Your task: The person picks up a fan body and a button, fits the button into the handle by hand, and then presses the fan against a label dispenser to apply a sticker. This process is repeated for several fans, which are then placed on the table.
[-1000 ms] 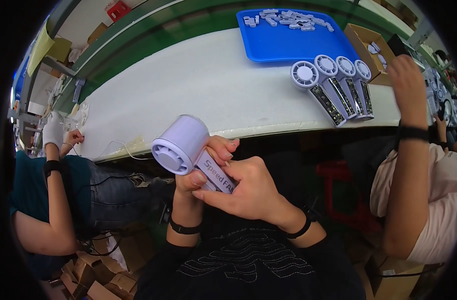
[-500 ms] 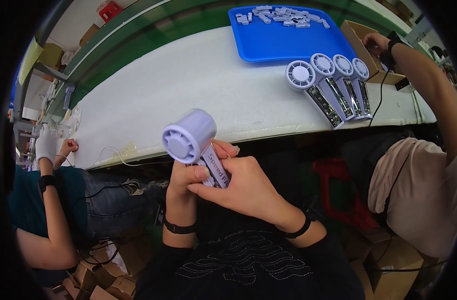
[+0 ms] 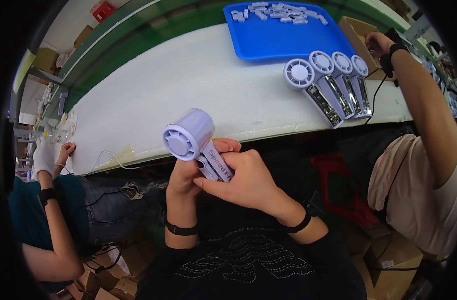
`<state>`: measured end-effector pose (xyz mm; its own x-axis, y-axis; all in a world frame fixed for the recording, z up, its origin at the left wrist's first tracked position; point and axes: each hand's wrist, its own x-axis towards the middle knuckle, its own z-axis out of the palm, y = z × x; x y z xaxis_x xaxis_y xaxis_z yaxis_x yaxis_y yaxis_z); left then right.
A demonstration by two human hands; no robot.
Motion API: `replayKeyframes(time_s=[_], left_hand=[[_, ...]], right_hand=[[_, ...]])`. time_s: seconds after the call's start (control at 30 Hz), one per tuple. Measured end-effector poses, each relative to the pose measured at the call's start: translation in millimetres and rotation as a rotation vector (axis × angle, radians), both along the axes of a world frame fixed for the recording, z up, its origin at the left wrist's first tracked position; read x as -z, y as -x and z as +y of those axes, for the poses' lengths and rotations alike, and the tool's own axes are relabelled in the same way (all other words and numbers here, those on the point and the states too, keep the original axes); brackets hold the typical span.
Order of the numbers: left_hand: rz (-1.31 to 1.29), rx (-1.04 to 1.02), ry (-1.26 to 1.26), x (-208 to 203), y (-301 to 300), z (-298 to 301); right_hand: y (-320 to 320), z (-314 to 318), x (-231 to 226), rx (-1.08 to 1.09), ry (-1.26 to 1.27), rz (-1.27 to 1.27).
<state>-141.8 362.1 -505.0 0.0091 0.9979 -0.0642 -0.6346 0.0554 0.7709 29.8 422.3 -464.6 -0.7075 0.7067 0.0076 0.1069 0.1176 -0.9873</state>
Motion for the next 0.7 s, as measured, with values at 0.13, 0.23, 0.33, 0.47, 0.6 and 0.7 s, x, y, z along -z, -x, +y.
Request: replayKeyframes(time_s=[0.13, 0.23, 0.33, 0.47, 0.6, 0.7], left_hand=[[0.155, -0.072, -0.066, -15, 14, -4], [0.3, -0.132, -0.204, -30, 23, -4], [0.191, -0.232, 0.013, -53, 32, -5], [0.828, -0.583, -0.029, -85, 54, 14], [1.075, -0.916, 0.092, -74, 154, 21], [1.17, -0.706, 0.422, -88, 200, 12]], right_hand=[[8, -1, -17, -0.106, 0.1, -0.004], [19, 3, -31, -0.138, 0.134, -0.04], [33, 16, -44, -0.076, 0.121, -0.153], [52, 33, -52, -0.175, -0.301, -0.322], [63, 142, -84, 0.127, -0.524, -0.3], [85, 256, -70, 0.502, -0.67, -0.426]])
